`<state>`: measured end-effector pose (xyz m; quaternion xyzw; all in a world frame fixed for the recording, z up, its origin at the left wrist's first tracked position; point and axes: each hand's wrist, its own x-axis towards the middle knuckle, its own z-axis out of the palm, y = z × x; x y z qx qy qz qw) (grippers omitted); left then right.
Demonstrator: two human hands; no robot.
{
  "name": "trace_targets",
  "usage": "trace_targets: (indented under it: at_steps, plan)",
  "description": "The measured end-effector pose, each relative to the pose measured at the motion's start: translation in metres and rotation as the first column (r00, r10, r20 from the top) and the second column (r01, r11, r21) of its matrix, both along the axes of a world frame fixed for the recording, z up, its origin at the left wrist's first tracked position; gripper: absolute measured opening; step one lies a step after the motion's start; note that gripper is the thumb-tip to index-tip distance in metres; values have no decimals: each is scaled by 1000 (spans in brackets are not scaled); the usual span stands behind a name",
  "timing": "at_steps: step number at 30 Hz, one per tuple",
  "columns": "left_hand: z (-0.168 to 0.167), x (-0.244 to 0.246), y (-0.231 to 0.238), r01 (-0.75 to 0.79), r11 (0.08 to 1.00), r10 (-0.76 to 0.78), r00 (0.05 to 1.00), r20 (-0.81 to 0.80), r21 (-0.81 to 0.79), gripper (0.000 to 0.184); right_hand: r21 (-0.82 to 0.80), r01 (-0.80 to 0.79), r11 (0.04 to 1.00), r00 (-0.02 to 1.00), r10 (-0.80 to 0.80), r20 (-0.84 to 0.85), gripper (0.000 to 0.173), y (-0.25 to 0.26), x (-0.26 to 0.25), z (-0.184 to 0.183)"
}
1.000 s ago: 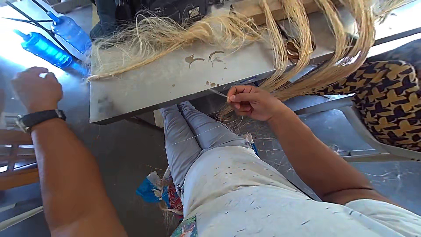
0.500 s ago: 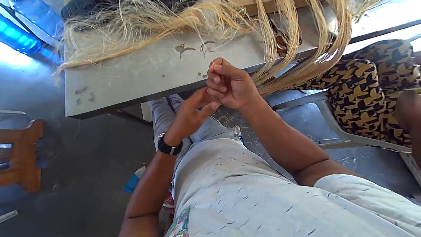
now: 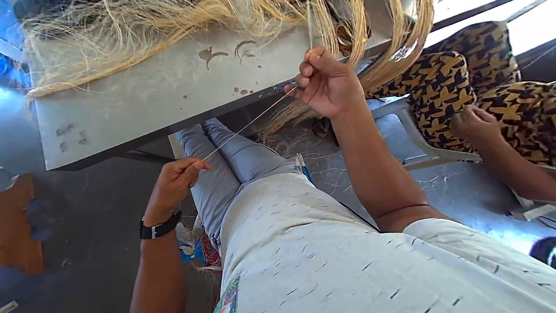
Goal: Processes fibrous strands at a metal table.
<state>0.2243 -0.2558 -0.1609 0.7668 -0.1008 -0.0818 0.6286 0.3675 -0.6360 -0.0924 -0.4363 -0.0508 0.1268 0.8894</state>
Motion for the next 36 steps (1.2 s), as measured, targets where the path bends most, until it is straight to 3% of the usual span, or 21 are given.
trace_targets:
  at_steps: [4,10,18,26,32,36]
  plan:
    - [9,-6,24,-113,985,107,993,50,131,22,-105,-31,994,999,27,-39,25,4,-5,3]
    - [15,-31,46,-171,978,164,984,69,121,21,-159,-69,985,997,65,-31,22,16,-7,1]
    - [10,-50,42,-114,992,111,991,75,46,23,-198,-21,980,998,33,59,19,25,-10,-3]
    - [-8,-47,23,117,987,-109,991,-76,109,24,-155,52,987,970,-12,244,16,29,-10,-5]
    - [-12,-44,13,93,996,-92,993,-68,11,24,-161,76,984,970,-35,242,16,28,-11,1]
    - [-7,-42,6,198,980,-198,978,-69,-13,23,-129,167,978,957,-129,259,18,35,-12,-1]
